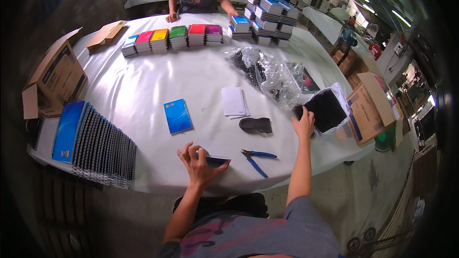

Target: The person assembles spiral-bound notebooks by inserting a black plastic binding into the spine of a blue notebook cover and securing it with pliers. They repeat this process for multiple notebooks, stacking the finished units on the table.

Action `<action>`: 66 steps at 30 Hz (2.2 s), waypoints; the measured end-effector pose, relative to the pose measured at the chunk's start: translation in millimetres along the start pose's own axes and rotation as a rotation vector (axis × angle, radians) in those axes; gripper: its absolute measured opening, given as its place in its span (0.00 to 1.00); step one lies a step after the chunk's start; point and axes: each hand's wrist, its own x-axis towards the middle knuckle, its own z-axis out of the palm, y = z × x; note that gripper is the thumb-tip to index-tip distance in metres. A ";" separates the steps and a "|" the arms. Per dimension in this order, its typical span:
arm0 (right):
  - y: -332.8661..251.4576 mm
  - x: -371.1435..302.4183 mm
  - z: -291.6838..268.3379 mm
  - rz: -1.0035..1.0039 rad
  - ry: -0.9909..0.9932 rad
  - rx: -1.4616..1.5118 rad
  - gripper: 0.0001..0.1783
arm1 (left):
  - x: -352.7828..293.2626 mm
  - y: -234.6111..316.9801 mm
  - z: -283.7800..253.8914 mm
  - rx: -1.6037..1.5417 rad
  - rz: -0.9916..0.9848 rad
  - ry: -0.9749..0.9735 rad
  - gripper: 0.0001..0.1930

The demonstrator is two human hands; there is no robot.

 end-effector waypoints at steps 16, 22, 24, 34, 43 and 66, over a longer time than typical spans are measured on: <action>25.2 46.0 -14.8 -0.267 -0.090 -0.194 0.12 | -3.7 7.6 6.3 0.054 0.016 -0.005 0.28; 30.2 57.7 -17.1 -0.300 -0.219 -0.321 0.12 | -2.8 6.4 -0.6 0.082 -0.019 -0.055 0.27; 32.1 58.1 -20.4 -0.387 -0.051 -0.272 0.13 | -2.5 0.6 2.4 0.080 0.014 -0.046 0.26; -69.0 -28.5 -102.5 -0.567 -0.187 0.581 0.09 | -7.2 2.6 -10.7 0.137 0.038 0.010 0.22; -132.1 -149.0 -66.9 -0.536 -0.599 0.957 0.11 | -18.8 -4.0 -1.4 0.148 0.046 0.013 0.24; -132.5 -148.4 -84.1 -0.571 -0.884 0.850 0.22 | -16.3 -13.8 -20.4 0.018 0.029 -0.108 0.32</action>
